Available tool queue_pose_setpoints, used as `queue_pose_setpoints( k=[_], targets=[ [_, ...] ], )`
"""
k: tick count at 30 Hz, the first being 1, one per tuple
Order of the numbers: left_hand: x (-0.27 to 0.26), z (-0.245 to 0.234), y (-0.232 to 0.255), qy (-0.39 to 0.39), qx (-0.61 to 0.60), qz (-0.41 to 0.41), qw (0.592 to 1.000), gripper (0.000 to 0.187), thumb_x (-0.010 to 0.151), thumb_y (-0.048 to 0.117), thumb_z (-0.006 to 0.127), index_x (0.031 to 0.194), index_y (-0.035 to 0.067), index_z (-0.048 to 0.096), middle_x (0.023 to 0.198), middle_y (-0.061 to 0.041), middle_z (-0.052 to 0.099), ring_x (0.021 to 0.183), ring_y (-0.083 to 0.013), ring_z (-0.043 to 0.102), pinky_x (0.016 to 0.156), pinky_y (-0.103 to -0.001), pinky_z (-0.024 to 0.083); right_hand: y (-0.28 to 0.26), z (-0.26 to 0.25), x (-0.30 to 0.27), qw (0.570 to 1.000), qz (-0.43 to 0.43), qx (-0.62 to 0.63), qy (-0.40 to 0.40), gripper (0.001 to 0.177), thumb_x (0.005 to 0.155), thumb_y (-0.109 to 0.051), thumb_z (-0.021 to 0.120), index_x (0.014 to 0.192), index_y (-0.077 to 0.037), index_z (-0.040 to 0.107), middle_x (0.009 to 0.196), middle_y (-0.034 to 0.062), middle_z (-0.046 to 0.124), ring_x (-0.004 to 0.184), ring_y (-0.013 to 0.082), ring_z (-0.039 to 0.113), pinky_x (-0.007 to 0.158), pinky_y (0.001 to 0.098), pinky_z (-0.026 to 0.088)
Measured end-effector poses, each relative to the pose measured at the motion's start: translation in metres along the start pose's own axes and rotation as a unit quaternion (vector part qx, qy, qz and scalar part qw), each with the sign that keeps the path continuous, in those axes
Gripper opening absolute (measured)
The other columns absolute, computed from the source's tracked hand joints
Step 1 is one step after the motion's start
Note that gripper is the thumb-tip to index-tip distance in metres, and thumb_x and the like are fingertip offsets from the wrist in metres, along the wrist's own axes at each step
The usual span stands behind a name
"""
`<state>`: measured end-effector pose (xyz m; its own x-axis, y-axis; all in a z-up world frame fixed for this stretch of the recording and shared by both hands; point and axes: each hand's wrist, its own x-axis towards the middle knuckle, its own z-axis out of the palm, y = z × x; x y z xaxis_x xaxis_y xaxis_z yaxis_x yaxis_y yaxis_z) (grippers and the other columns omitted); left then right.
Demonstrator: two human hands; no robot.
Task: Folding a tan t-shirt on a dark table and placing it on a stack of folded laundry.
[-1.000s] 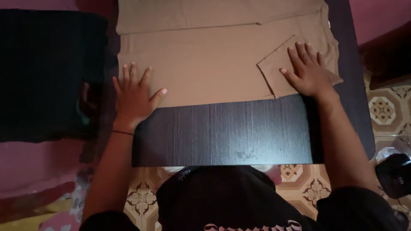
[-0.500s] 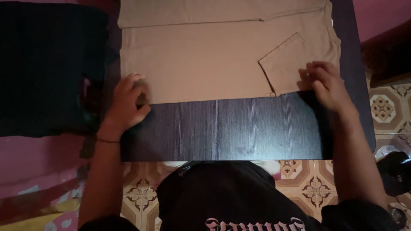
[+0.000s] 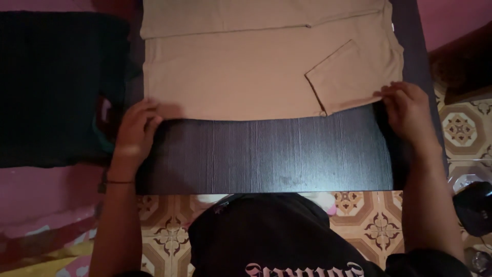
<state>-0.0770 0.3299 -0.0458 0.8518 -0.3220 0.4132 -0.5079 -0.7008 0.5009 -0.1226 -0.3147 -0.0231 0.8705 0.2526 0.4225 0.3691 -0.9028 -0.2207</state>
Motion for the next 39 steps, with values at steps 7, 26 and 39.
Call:
queue_pose_setpoints(
  k=[7, 26, 39],
  targets=[
    [0.059, -0.013, -0.008, 0.067, -0.002, -0.006, 0.998, 0.016, 0.109, 0.007, 0.059, 0.114, -0.008, 0.063, 0.107, -0.020, 0.065, 0.089, -0.0350, 0.059, 0.083, -0.043, 0.046, 0.051, 0.001, 0.039, 0.996, 0.005, -0.074, 0.041, 0.019, 0.103, 0.007, 0.066, 0.121, 0.009, 0.071, 0.109, 0.0281, 0.066, 0.096, 0.0455, 0.059, 0.086, 0.0501, 0.048],
    [0.147, 0.032, -0.076, 0.077, 0.059, 0.006, 0.995, 0.008, 0.103, 0.001, 0.071, 0.106, -0.006, 0.069, 0.087, -0.022, 0.071, 0.068, -0.0380, 0.062, 0.066, -0.045, 0.050, 0.073, 0.037, 0.118, 0.985, 0.163, 0.038, -0.041, 0.023, 0.108, -0.007, 0.073, 0.124, 0.009, 0.075, 0.095, 0.0239, 0.073, 0.074, 0.0310, 0.067, 0.068, 0.0388, 0.052],
    [0.149, 0.023, -0.072, -0.046, 0.094, -0.123, 0.987, 0.073, 0.090, 0.061, 0.082, 0.109, -0.009, 0.071, 0.091, -0.022, 0.073, 0.066, -0.0340, 0.062, 0.063, -0.043, 0.050, 0.098, 0.049, 0.115, 0.992, 0.117, 0.001, 0.053, 0.035, 0.092, -0.004, 0.098, 0.114, 0.014, 0.076, 0.098, 0.0238, 0.075, 0.075, 0.0287, 0.068, 0.066, 0.0371, 0.055]
  ],
)
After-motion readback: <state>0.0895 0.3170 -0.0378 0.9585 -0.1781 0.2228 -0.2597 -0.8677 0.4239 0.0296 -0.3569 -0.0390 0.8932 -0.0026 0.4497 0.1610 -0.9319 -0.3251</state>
